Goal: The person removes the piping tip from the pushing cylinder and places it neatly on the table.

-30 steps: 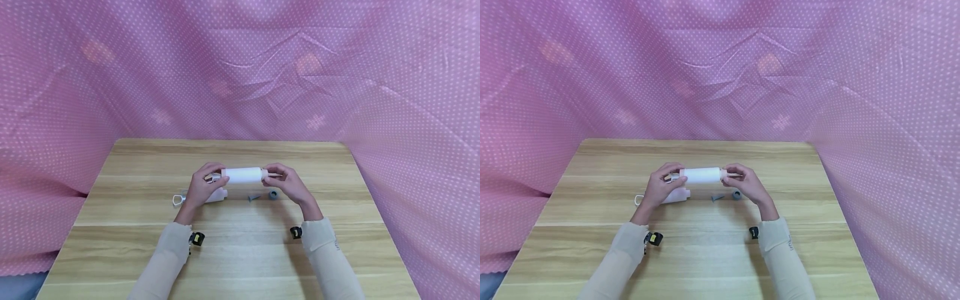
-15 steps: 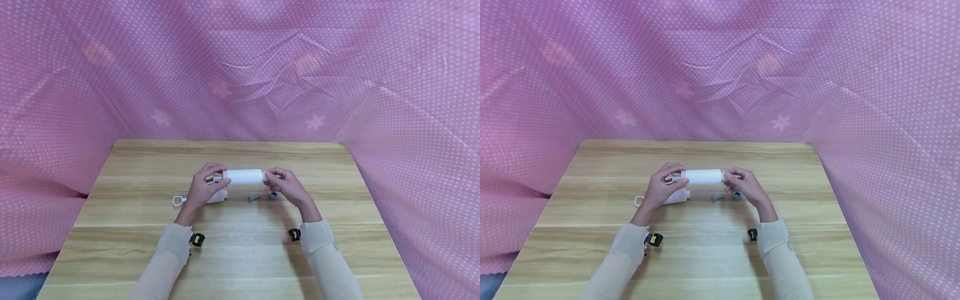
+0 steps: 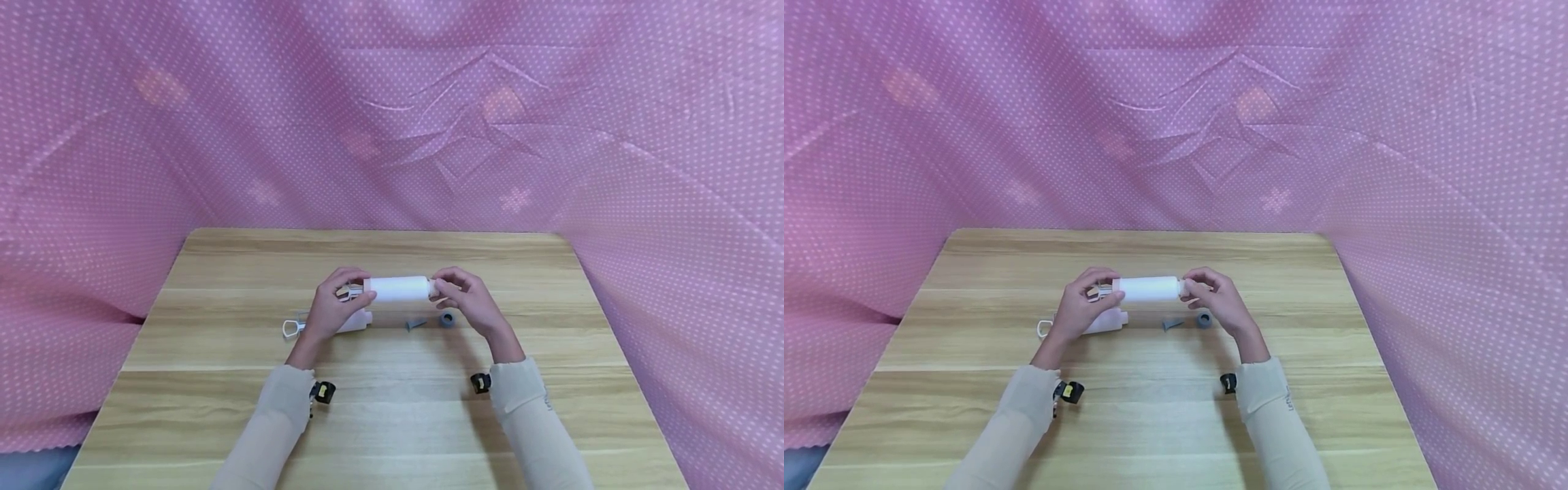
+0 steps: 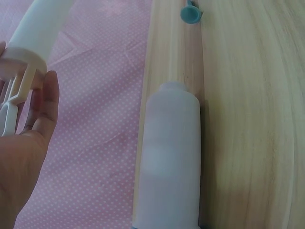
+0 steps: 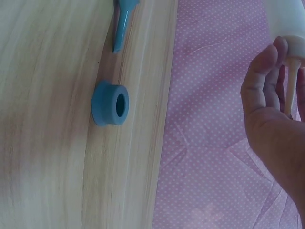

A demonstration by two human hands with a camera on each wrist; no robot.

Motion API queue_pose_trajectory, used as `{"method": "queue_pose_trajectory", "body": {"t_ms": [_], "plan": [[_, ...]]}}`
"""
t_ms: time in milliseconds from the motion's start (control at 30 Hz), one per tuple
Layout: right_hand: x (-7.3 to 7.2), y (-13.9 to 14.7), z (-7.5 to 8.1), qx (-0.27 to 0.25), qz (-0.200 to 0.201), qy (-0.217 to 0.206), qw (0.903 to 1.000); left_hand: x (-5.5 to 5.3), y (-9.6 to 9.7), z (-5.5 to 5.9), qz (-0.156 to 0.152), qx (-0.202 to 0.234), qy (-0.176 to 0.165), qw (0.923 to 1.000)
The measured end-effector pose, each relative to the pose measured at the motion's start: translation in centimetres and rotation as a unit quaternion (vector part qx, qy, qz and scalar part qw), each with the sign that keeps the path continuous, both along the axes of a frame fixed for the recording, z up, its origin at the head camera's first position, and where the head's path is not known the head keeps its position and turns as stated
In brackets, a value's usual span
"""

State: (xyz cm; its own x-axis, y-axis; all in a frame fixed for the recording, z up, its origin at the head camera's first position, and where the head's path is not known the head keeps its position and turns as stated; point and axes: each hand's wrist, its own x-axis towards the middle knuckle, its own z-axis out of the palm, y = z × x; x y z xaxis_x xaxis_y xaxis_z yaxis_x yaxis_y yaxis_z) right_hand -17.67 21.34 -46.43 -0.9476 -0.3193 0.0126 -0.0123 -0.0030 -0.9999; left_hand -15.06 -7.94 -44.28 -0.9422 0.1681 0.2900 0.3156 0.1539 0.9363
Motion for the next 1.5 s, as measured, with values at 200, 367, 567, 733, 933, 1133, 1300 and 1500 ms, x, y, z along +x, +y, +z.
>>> {"method": "queue_pose_trajectory", "body": {"t_ms": [200, 367, 567, 733, 933, 1133, 1300, 1500], "plan": [[-0.1, -0.1, 0.1, -0.008, -0.008, -0.043, 0.999, 0.0, 0.1, 0.3, -0.005, 0.009, 0.002, 0.9999], [0.0, -0.1, 0.2, 0.024, 0.01, -0.066, 0.9975, -0.1, 0.0, 0.4, -0.003, 0.013, 0.001, 0.9999], [-0.3, -0.1, 0.0, 0.028, 0.005, -0.034, 0.999, -0.3, -0.1, 0.2, 0.0, 0.004, 0.001, 1.0], [-0.4, -0.2, 0.0, 0.018, 0.006, 0.001, 0.9998, -0.3, -0.2, 0.4, 0.004, -0.007, 0.002, 1.0], [-0.4, -0.3, -0.1, -0.001, -0.002, 0.009, 1.0, -1.6, -0.4, -1.6, 0.005, -0.017, 0.01, 0.9998], [-0.4, -0.2, -0.2, 0.0, 0.001, 0.014, 0.9999, -2.5, -0.9, -3.2, 0.002, -0.008, 0.006, 0.9999], [-0.3, -0.2, -0.3, 0.01, 0.007, 0.02, 0.9997, -2.6, -1.0, -3.4, -0.006, 0.013, -0.007, 0.9999], [-0.2, -0.2, -0.3, 0.022, 0.007, 0.024, 0.9995, -2.6, -1.1, -3.4, -0.004, 0.008, -0.024, 0.9997]]}}
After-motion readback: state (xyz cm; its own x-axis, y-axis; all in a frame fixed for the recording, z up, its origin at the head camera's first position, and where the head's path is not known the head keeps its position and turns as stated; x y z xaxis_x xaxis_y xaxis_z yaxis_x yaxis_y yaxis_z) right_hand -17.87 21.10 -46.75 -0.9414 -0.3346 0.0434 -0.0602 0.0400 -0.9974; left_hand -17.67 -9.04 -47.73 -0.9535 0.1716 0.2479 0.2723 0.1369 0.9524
